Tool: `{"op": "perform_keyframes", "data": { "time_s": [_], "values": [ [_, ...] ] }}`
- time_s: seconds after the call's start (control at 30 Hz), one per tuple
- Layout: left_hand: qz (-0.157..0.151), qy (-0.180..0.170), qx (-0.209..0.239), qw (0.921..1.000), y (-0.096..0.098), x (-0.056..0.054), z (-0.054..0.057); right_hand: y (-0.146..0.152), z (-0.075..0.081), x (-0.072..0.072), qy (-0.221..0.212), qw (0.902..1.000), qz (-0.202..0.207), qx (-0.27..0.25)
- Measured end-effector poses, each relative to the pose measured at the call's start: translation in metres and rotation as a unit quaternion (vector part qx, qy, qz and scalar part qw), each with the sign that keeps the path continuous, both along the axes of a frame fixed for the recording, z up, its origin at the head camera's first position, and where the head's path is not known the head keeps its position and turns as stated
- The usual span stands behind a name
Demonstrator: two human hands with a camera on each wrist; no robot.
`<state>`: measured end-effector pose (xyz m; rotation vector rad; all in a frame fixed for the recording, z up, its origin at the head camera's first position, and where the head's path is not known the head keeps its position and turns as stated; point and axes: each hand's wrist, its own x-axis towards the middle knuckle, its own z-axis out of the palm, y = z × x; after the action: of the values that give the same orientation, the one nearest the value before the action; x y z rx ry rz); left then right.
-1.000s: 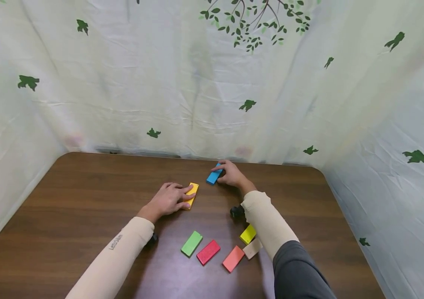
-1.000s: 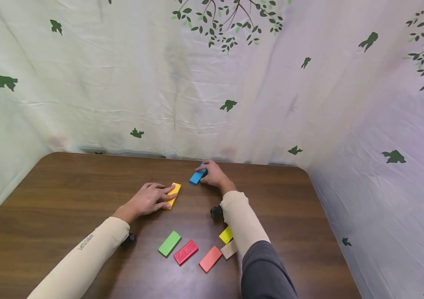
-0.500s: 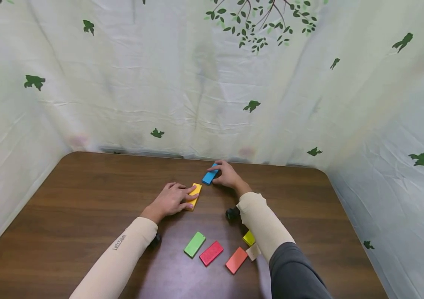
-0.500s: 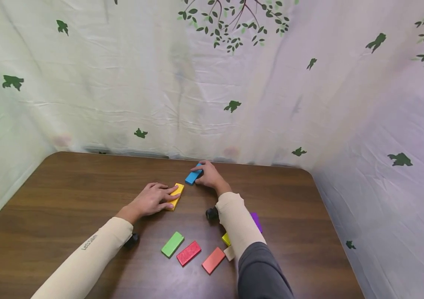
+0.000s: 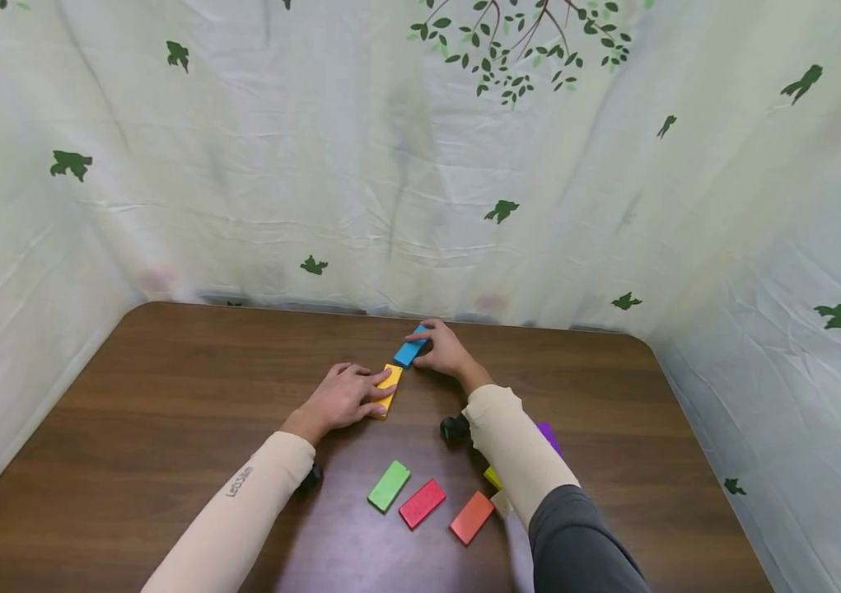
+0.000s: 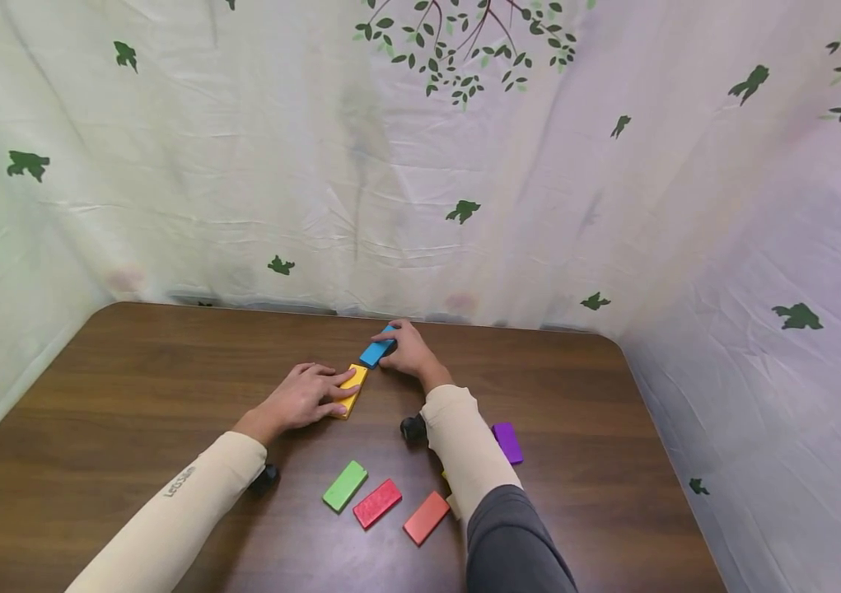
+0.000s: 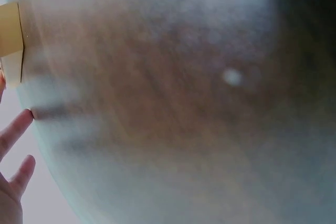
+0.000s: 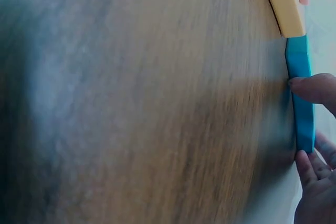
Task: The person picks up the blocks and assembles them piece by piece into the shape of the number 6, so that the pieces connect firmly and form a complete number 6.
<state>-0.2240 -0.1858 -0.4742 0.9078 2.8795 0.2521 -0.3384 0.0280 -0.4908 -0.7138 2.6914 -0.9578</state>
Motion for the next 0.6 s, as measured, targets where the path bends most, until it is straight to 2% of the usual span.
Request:
{"op": "perform_keyframes", "data": {
  "time_s": [0.6],
  "values": [
    [0.005,0.004,0.012,0.9999,-0.0003,0.0010,-0.0001,-0.0080,0.0002,0.0011,-0.009,0.9999,-0.003,0.006]
  ]
}}
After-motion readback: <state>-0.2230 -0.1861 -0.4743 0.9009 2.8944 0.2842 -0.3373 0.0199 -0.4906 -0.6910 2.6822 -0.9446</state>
